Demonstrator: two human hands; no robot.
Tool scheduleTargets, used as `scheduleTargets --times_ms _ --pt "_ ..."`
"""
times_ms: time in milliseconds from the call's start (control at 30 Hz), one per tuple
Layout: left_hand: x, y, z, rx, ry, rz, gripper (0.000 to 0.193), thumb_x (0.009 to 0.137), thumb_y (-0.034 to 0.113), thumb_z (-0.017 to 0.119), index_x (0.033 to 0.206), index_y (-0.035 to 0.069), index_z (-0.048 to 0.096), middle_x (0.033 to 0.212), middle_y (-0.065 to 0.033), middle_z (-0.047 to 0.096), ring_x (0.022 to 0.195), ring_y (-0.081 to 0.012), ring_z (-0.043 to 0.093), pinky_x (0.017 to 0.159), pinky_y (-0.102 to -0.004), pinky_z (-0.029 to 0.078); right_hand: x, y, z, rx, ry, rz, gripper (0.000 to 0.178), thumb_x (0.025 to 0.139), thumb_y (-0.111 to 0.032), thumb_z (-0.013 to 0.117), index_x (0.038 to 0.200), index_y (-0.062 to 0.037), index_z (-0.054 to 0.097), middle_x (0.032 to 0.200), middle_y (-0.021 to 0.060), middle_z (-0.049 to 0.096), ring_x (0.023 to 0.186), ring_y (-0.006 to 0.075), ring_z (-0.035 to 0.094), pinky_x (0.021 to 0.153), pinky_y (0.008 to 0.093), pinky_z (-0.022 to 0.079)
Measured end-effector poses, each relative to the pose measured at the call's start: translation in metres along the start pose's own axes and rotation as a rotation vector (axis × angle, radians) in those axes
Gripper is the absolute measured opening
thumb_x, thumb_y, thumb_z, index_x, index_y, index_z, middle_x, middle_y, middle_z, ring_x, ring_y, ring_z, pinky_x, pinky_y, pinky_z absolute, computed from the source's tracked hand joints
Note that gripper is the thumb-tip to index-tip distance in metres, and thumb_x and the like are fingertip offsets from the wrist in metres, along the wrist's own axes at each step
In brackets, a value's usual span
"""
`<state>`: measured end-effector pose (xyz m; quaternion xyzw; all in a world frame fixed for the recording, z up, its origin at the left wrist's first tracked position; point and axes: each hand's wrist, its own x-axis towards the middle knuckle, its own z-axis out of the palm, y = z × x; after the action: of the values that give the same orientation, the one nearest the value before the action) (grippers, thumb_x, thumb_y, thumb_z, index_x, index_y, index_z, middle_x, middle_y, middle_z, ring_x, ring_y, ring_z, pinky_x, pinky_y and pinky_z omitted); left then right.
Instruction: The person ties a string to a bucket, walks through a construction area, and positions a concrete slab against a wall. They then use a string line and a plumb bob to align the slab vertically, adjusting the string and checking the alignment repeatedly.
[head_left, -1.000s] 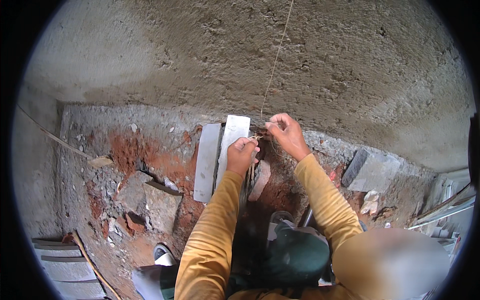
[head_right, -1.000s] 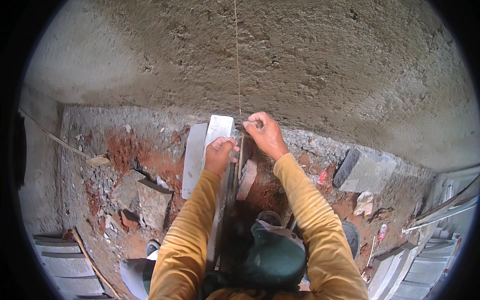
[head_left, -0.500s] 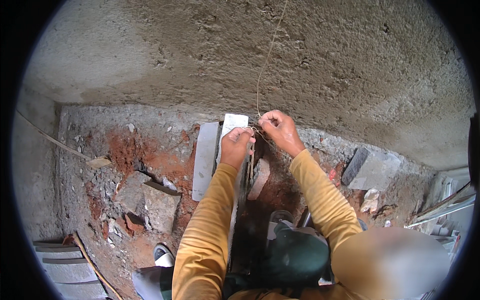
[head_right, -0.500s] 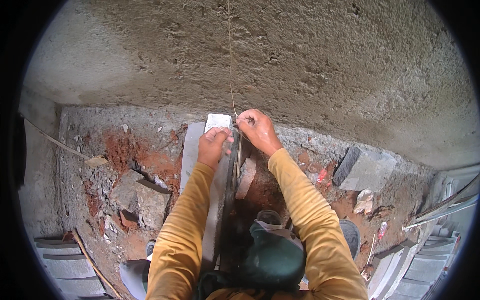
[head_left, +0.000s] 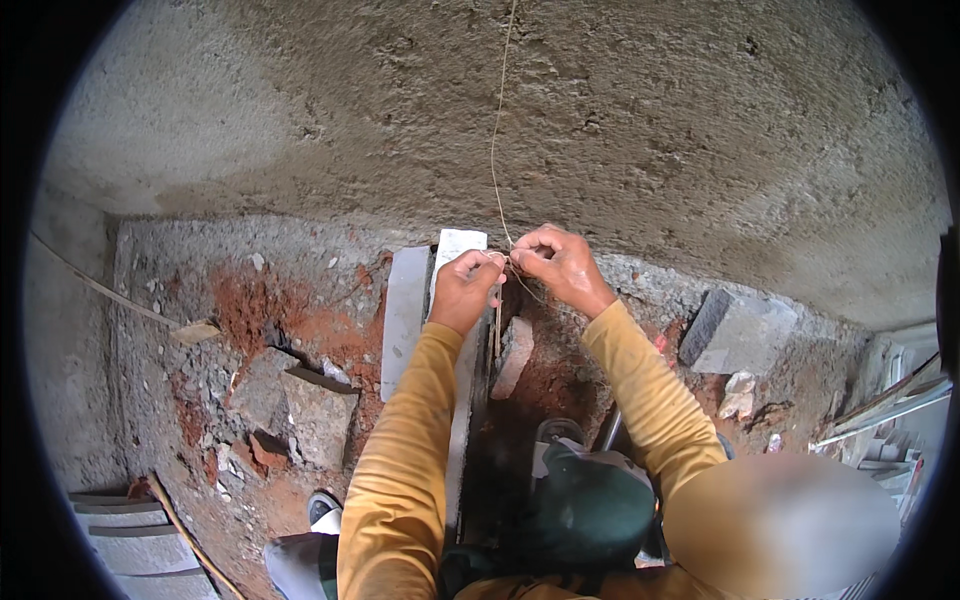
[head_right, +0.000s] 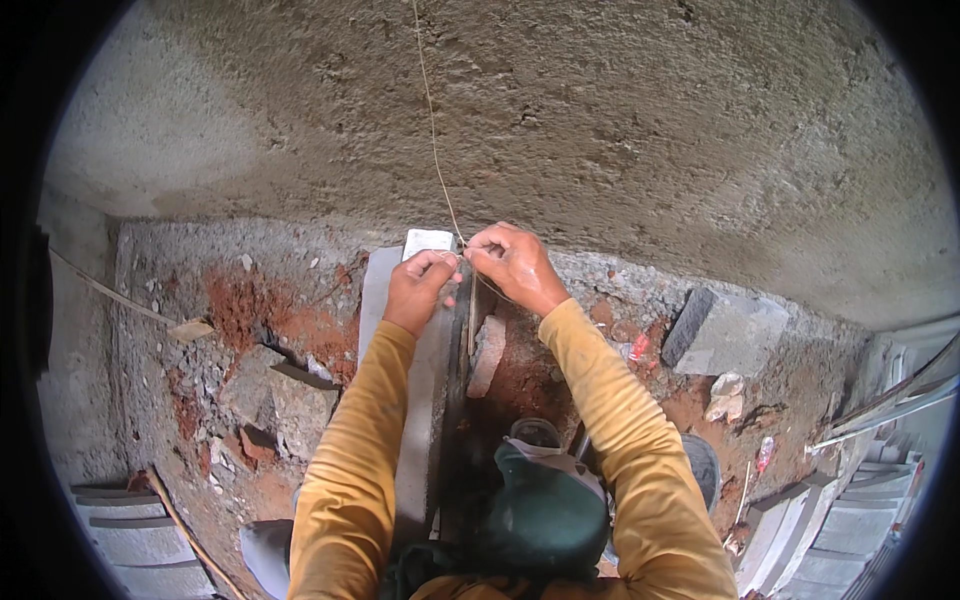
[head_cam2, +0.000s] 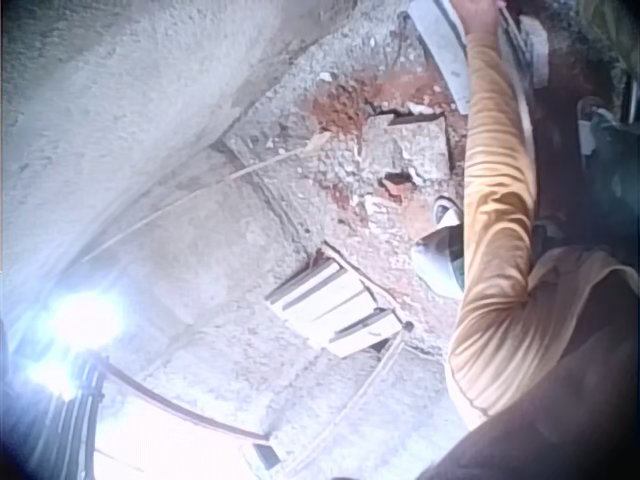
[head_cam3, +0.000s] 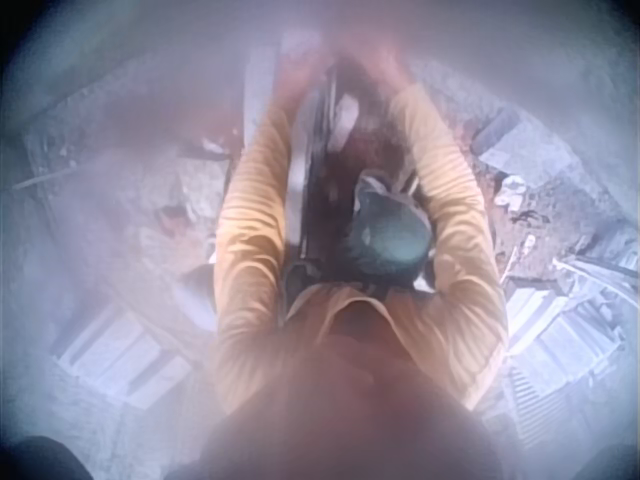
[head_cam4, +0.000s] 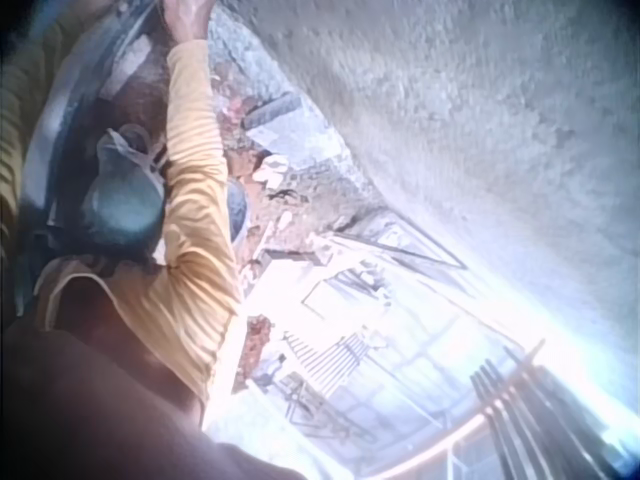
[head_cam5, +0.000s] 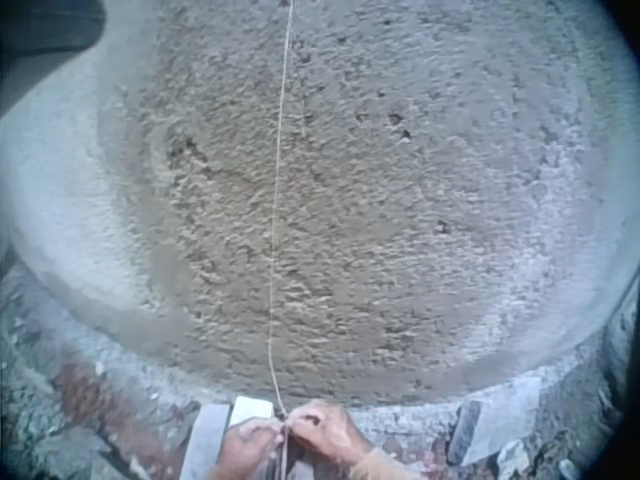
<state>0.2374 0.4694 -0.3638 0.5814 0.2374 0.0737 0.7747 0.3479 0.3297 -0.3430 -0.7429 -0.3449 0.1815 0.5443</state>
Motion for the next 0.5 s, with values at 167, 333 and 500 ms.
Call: scheduleTargets --times_ms 167,333,500 --pt "0.002 0.006 -0.001 0.068 -0.03 -0.018 0.013 0.089 0.014 0.064 0.089 0.001 0.064 0.092 -0.006 0.064 0.077 -0.0113 0.06 0.054 -0.0249 0.049 0.0 -0.01 -0.008 -0.092 -0.049 -0.026 0.014 0.081 -0.012 0.066 0.089 -0.0007 0.067 0.08 0.0086 0.062 0.07 0.0177 0.059 0.068 0.0299 0.047" --pt "0.002 0.012 0.0 0.106 -0.063 0.029 0.01 0.088 0.011 0.066 0.088 0.0 0.064 0.091 -0.0062 0.064 0.076 -0.0111 0.059 0.054 -0.0246 0.049 -0.001 -0.018 -0.015 -0.092 -0.117 -0.043 0.015 0.081 -0.013 0.066 0.09 -0.0019 0.068 0.082 0.0089 0.064 0.073 0.0186 0.061 0.069 0.03 0.048" --pt "0.001 0.015 0.001 0.097 -0.104 0.068 0.007 0.087 0.007 0.066 0.087 0.001 0.064 0.091 -0.0063 0.065 0.076 -0.0105 0.059 0.055 -0.0242 0.049 -0.002 -0.021 -0.017 -0.079 -0.144 -0.06 0.014 0.08 -0.013 0.065 0.09 -0.0029 0.068 0.082 0.009 0.064 0.075 0.0196 0.061 0.07 0.0309 0.048"
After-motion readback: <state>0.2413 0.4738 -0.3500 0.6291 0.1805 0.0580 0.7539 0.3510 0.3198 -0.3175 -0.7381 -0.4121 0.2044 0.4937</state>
